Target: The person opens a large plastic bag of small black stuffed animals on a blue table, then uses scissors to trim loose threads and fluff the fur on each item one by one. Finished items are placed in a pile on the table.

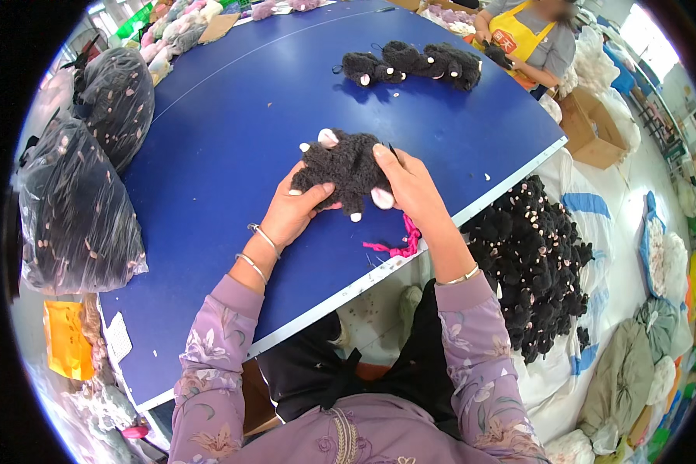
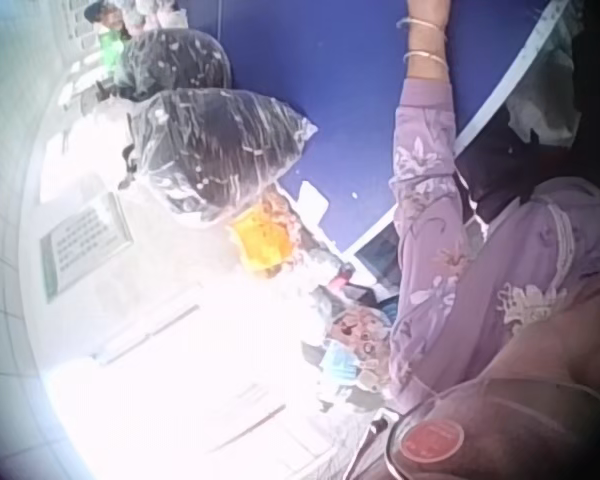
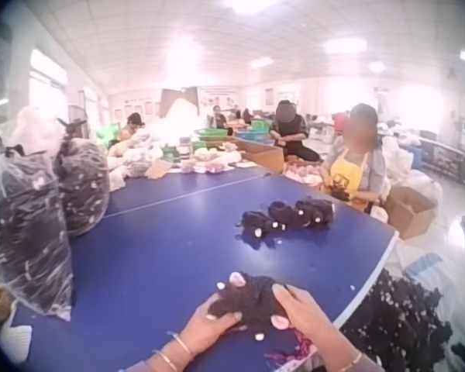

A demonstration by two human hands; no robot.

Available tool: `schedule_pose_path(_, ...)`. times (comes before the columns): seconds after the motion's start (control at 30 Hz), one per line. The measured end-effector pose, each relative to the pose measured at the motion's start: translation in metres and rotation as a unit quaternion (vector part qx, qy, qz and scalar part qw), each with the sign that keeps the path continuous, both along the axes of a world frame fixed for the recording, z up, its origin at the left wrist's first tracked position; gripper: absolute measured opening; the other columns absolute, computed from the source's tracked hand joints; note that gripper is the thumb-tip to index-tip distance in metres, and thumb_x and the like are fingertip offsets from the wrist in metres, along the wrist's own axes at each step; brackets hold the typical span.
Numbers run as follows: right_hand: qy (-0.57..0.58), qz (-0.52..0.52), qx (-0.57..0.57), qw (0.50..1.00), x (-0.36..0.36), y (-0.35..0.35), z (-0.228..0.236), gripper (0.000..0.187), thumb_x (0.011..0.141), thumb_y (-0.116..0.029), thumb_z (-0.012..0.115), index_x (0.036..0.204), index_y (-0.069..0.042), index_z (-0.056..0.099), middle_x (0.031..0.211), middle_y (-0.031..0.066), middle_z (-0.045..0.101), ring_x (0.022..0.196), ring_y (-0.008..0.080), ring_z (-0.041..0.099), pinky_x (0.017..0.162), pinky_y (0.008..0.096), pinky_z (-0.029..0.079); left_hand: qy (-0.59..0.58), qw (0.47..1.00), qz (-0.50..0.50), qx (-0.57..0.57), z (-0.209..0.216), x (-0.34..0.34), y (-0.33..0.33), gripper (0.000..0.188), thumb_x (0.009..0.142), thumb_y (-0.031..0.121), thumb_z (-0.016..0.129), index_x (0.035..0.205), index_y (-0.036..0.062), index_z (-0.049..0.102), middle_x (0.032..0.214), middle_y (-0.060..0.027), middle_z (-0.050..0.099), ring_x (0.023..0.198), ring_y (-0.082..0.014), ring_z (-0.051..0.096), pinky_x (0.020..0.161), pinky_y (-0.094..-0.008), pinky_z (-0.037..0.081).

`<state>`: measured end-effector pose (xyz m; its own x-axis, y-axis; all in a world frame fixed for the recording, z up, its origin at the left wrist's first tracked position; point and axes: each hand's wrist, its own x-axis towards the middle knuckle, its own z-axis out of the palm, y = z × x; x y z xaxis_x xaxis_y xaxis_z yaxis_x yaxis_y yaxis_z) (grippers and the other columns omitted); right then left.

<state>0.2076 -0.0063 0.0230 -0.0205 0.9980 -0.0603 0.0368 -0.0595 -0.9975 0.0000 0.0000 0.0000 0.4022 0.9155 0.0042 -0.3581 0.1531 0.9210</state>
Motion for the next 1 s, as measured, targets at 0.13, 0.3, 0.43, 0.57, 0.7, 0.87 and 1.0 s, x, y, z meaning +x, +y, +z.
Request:
schedule_pose_path(0.13,0.085,-0.030,0.054,0.994,0.011,0.005,0.002,0.032,0.097,-0.031,0.055,0.078,-0.005,0.058,0.062,-0.0030,0.046,0.049,0.0067,0.036,0.045,0.0229,0.028,-0.018,1.000,-0.021,0.007,0.003,-0.002,-0.001,0.032,0.090,0.006,0.063,0.120,0.0017,0.053,0.108,-0.0079,0.063,0.095,-0.0156,0.063,0.081,-0.0323,0.057)
schedule_pose_path(0.3,0.099,-0.050,0.032,0.993,0.021,0.003,0.000,0.031,0.096,-0.030,0.055,0.077,-0.006,0.058,0.059,-0.0034,0.044,0.045,0.0054,0.032,0.042,0.0237,0.025,-0.001,0.999,0.023,0.044,-0.006,0.002,-0.002,0.033,0.089,0.006,0.065,0.119,0.0006,0.054,0.103,-0.0078,0.065,0.089,-0.0152,0.064,0.080,-0.0298,0.056)
schedule_pose_path(0.43,0.122,-0.005,-0.023,0.992,0.007,-0.005,0.011,0.031,0.097,-0.033,0.054,0.094,-0.003,0.061,0.074,0.0028,0.057,0.050,0.0045,0.038,0.041,0.0210,0.027,0.032,0.993,0.094,0.058,0.001,0.003,-0.004,0.037,0.087,0.008,0.069,0.120,0.0013,0.053,0.102,-0.0061,0.064,0.088,-0.0144,0.064,0.079,-0.0293,0.055)
schedule_pose_path(0.57,0.000,-0.030,0.059,0.998,-0.005,-0.008,-0.001,0.023,0.096,-0.024,0.055,0.097,-0.002,0.061,0.080,-0.0017,0.057,0.054,0.0028,0.040,0.045,0.0207,0.033,-0.022,0.994,-0.068,0.078,-0.011,0.003,-0.007,0.044,0.091,0.019,0.066,0.128,0.0049,0.047,0.116,-0.0058,0.058,0.095,-0.0111,0.058,0.074,-0.0279,0.053)
schedule_pose_path(0.7,-0.025,0.014,0.089,0.996,0.007,-0.002,-0.001,0.021,0.092,-0.015,0.057,0.104,0.001,0.064,0.075,-0.0045,0.056,0.063,0.0035,0.047,0.054,0.0229,0.039,-0.147,0.983,-0.078,-0.073,-0.011,-0.008,0.003,0.041,0.097,0.034,0.056,0.123,0.0037,0.050,0.113,-0.0025,0.058,0.092,-0.0080,0.056,0.070,-0.0265,0.050)
schedule_pose_path(0.87,-0.029,0.013,0.044,0.999,0.008,-0.003,-0.007,0.017,0.090,-0.019,0.059,0.083,-0.003,0.061,0.068,-0.0036,0.053,0.056,0.0048,0.045,0.048,0.0229,0.035,0.130,0.986,0.090,0.050,-0.018,0.009,-0.002,0.035,0.098,0.035,0.055,0.100,0.0010,0.062,0.085,0.0008,0.061,0.072,-0.0050,0.055,0.065,-0.0209,0.046)
schedule_pose_path(1.0,0.163,-0.021,0.001,0.986,0.016,-0.002,0.005,0.020,0.090,-0.019,0.059,0.076,-0.007,0.056,0.060,-0.0013,0.048,0.045,0.0050,0.034,0.041,0.0224,0.025,0.045,0.985,0.163,-0.013,-0.004,0.005,0.001,0.032,0.099,0.034,0.053,0.092,0.0032,0.060,0.078,0.0023,0.056,0.067,-0.0054,0.053,0.062,-0.0210,0.047)
